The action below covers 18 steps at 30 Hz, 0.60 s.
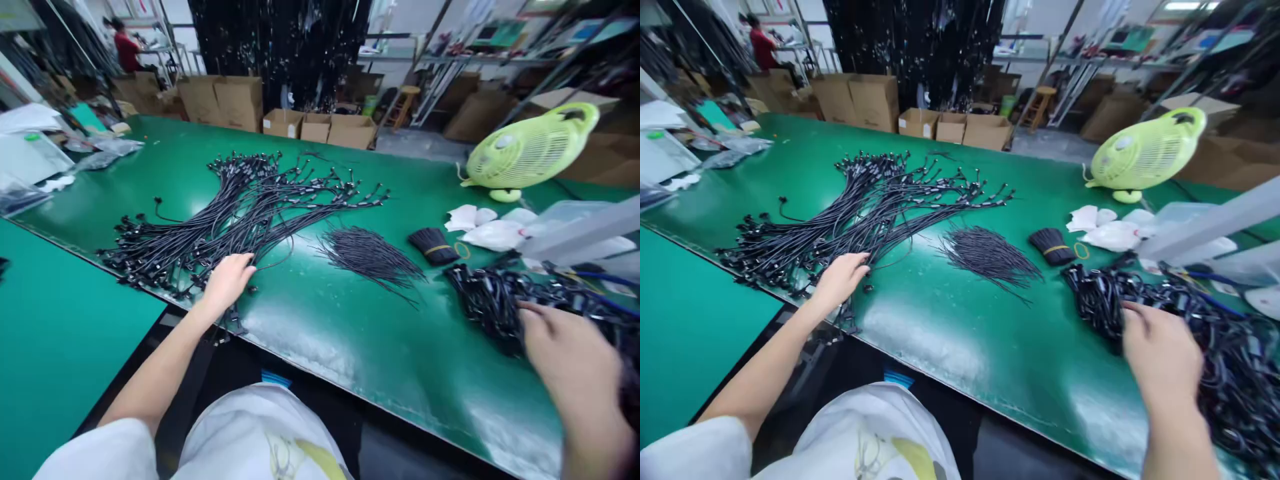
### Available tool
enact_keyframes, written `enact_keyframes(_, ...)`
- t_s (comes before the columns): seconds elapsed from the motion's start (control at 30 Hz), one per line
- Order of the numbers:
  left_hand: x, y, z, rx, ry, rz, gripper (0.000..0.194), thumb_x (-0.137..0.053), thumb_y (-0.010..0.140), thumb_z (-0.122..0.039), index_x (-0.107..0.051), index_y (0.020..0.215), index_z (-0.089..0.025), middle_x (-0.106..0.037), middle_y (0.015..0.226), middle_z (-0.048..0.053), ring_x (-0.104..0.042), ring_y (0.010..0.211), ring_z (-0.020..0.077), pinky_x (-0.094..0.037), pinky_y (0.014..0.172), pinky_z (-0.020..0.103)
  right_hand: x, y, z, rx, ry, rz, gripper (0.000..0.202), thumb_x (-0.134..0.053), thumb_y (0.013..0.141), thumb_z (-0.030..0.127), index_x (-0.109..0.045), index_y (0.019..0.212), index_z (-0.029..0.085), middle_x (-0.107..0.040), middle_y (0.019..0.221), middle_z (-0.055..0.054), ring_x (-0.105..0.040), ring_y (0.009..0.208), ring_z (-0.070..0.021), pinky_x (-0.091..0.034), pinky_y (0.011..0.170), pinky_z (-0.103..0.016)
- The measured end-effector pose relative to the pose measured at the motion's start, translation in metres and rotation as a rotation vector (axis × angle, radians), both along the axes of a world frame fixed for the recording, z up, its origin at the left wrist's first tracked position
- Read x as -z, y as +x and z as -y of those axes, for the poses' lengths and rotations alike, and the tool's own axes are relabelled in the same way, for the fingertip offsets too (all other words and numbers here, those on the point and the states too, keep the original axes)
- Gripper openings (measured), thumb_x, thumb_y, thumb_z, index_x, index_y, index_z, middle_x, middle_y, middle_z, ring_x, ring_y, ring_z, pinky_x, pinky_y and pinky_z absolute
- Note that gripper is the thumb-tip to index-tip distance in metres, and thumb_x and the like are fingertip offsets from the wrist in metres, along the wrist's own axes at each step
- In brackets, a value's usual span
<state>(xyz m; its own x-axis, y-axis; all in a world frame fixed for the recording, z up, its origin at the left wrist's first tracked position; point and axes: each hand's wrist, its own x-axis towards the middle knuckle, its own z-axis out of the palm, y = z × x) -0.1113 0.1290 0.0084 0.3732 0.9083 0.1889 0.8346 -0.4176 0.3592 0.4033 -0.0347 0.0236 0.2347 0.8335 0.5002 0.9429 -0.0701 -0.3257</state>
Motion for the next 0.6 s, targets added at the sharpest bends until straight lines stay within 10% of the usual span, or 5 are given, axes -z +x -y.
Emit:
enact_keyframes(0.17,-0.011,0.046,-0.002,0.259,-0.130,0.020,0.018,-0.053,0.091,-0.028,-0.061,0.081,-0.015,-0.064,0.084,0.010,-0.059,0.090,0.0243,-0.045,0.083,0.037,0.005,-0.142,-0.078,-0.327,-0.134,0.000,0.030,-0.041,0.091,0.038,-0.064,0.106,0.025,-0.067,0.106,-0.009,-0.064,0.099,-0.0231,-0.053,0.088,-0.040)
enact_keyframes(0.3,-0.047,0.031,0.026,0.339,-0.522,0.571,0.031,-0.035,0.098,-0.039,-0.054,0.085,-0.018,-0.054,0.069,-0.001,-0.049,0.058,0.0110,-0.039,0.056,0.023,-0.004,-0.247,-0.134,-0.645,-0.161,0.114,0.049,-0.050,0.092,0.031,-0.043,0.139,0.021,-0.042,0.143,-0.014,-0.051,0.124,-0.0242,-0.049,0.098,-0.039)
enact_keyframes(0.43,-0.082,-0.011,0.059,0.343,-0.945,1.084,0.020,-0.053,0.093,-0.038,-0.053,0.097,-0.018,-0.044,0.061,-0.006,-0.032,0.046,0.0046,-0.026,0.047,0.018,-0.018,-0.297,-0.194,-0.733,-0.261,0.126,0.024,-0.053,0.093,0.031,-0.059,0.114,0.020,-0.056,0.119,-0.011,-0.060,0.104,-0.0203,-0.052,0.089,-0.034)
enact_keyframes(0.6,-0.089,-0.050,0.073,0.189,-0.901,1.443,0.029,-0.061,0.088,-0.038,-0.059,0.108,-0.017,-0.042,0.062,-0.006,-0.027,0.044,0.0027,-0.021,0.042,0.018,-0.023,-0.329,-0.231,-0.722,-0.177,0.174,0.037,-0.065,0.085,0.041,-0.057,0.116,0.022,-0.056,0.116,-0.010,-0.060,0.095,-0.0187,-0.051,0.074,-0.028)
